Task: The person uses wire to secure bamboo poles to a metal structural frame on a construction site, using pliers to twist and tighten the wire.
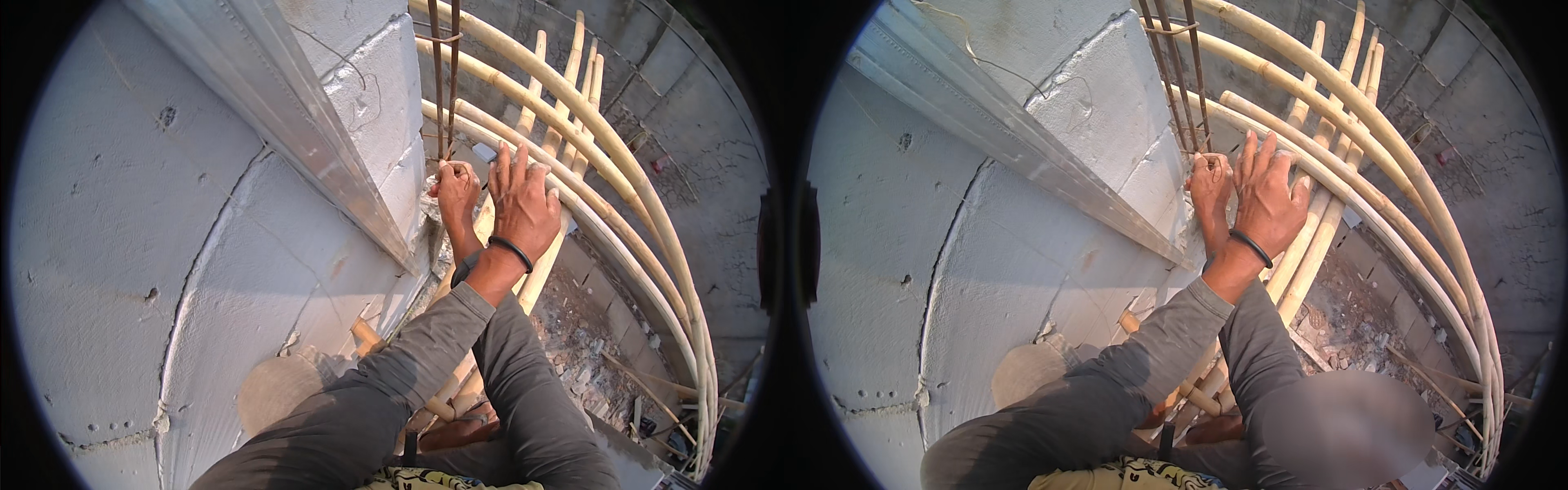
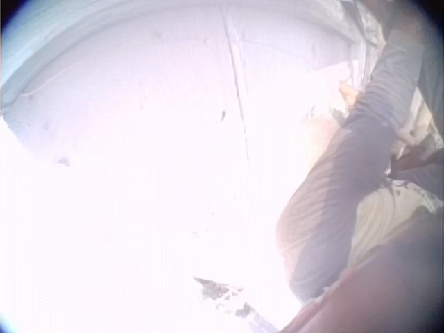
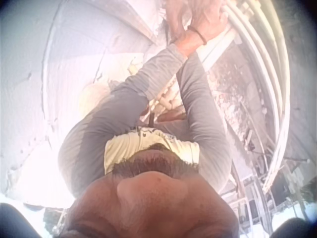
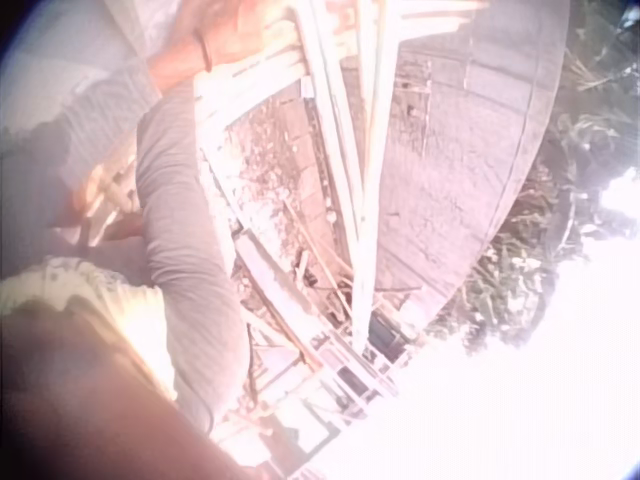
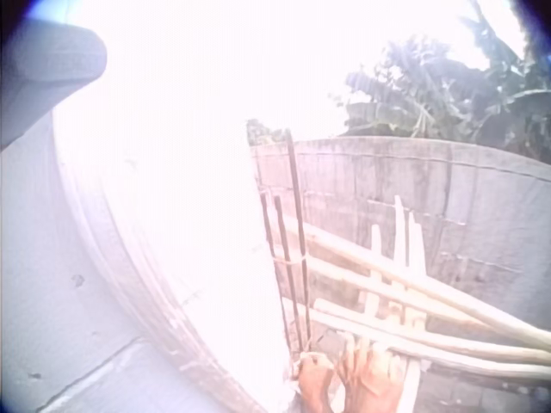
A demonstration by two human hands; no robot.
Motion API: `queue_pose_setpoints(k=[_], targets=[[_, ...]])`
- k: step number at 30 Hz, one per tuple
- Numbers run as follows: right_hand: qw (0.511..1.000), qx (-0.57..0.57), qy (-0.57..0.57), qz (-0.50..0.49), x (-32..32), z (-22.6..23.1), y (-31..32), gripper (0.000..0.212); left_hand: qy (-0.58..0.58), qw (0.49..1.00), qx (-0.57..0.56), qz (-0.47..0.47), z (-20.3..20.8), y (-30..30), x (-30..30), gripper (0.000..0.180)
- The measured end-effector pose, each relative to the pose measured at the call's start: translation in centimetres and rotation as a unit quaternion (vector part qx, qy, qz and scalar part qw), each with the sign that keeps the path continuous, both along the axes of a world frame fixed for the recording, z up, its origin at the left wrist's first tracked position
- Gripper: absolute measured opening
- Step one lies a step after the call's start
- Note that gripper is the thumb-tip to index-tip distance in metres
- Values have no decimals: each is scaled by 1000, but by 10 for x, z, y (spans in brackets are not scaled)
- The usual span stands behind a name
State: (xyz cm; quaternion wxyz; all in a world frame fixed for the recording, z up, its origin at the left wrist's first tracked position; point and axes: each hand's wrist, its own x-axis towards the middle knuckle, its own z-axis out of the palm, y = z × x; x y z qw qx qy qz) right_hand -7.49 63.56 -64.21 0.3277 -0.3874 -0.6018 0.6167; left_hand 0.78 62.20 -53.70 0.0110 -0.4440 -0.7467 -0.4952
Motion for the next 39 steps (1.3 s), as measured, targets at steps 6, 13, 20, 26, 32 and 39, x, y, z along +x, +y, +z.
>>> queue_pose_setpoints(k=[6, 13, 20, 26, 32, 39], targets=[[787, -515, 326, -98, -21, -5, 6, 12, -16, 999, 44, -10, 7, 4, 8, 33], [964, -85, -25, 250, 66, -19, 3, 32, -98, 967, 152, 177, -24, -9, -21, 18], [740, 291, -417, 439, 229, -68, -17, 60, -373, 869, 132, 298, -123, -32, -54, 28], [678, 410, -430, 434, 275, -90, -55, 90, -480, 829, 179, 222, -149, -20, -77, 53], [644, 436, -443, 446, 268, -105, -90, 72, -691, 676, 253, 47, -136, -2, -89, 39], [774, 145, -369, 494, 271, -118, -35, 46, -709, 671, 217, 14, -136, -11, -92, 9]])
